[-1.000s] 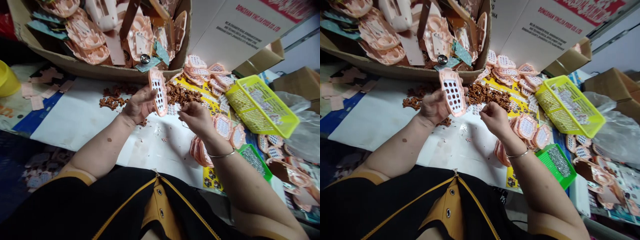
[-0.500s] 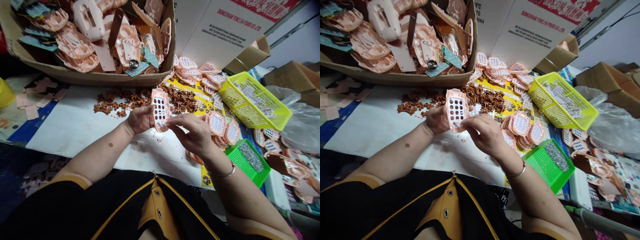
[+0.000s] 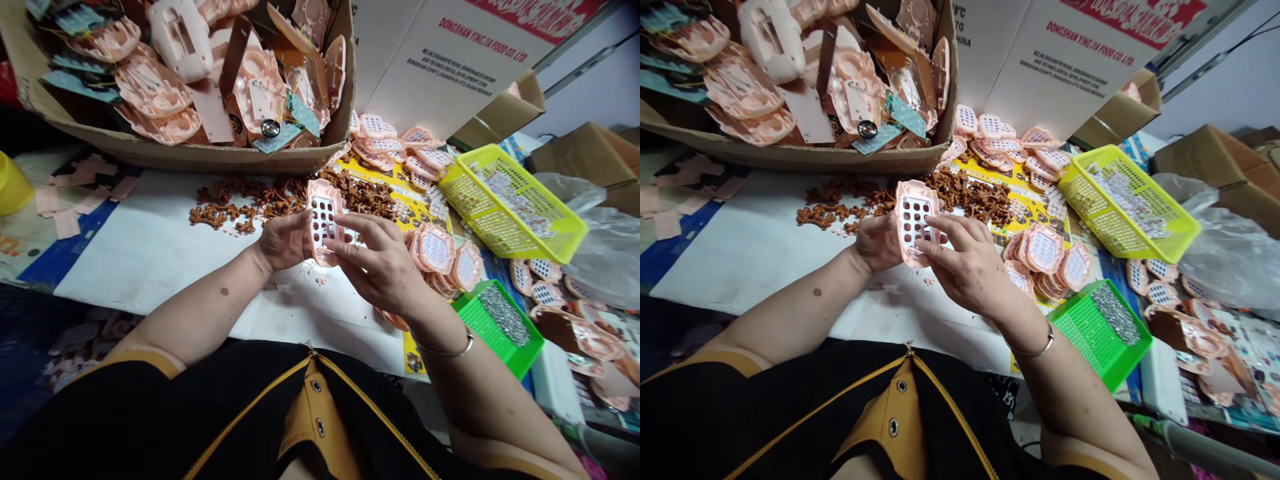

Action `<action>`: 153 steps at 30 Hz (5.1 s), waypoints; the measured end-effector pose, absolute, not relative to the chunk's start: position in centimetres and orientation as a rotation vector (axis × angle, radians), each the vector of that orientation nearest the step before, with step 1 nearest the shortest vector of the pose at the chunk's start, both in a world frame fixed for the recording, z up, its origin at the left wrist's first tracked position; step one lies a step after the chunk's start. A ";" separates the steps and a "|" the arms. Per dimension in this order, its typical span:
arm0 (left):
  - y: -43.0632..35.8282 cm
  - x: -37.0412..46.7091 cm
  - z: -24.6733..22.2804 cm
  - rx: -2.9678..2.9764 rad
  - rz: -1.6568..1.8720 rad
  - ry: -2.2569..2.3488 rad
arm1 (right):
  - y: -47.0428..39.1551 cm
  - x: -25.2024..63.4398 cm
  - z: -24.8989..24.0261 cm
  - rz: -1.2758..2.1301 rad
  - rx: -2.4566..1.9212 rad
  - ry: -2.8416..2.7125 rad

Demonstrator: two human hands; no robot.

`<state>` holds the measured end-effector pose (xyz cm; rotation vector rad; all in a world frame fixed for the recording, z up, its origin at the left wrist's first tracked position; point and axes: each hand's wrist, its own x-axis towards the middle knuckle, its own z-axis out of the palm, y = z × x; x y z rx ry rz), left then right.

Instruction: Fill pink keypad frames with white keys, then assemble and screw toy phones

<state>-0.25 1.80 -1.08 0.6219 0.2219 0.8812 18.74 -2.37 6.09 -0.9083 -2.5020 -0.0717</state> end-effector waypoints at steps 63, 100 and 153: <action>2.2 -1.4 0.5 0.685 1.083 0.181 | -3.3 19.5 5.1 -0.060 -0.938 -2.217; 3.2 -3.2 1.7 0.660 1.400 0.278 | 5.9 19.2 1.5 -0.246 -1.604 -3.039; 1.6 0.0 -1.8 0.622 0.879 0.216 | -3.7 17.9 3.6 -0.382 -0.985 -2.534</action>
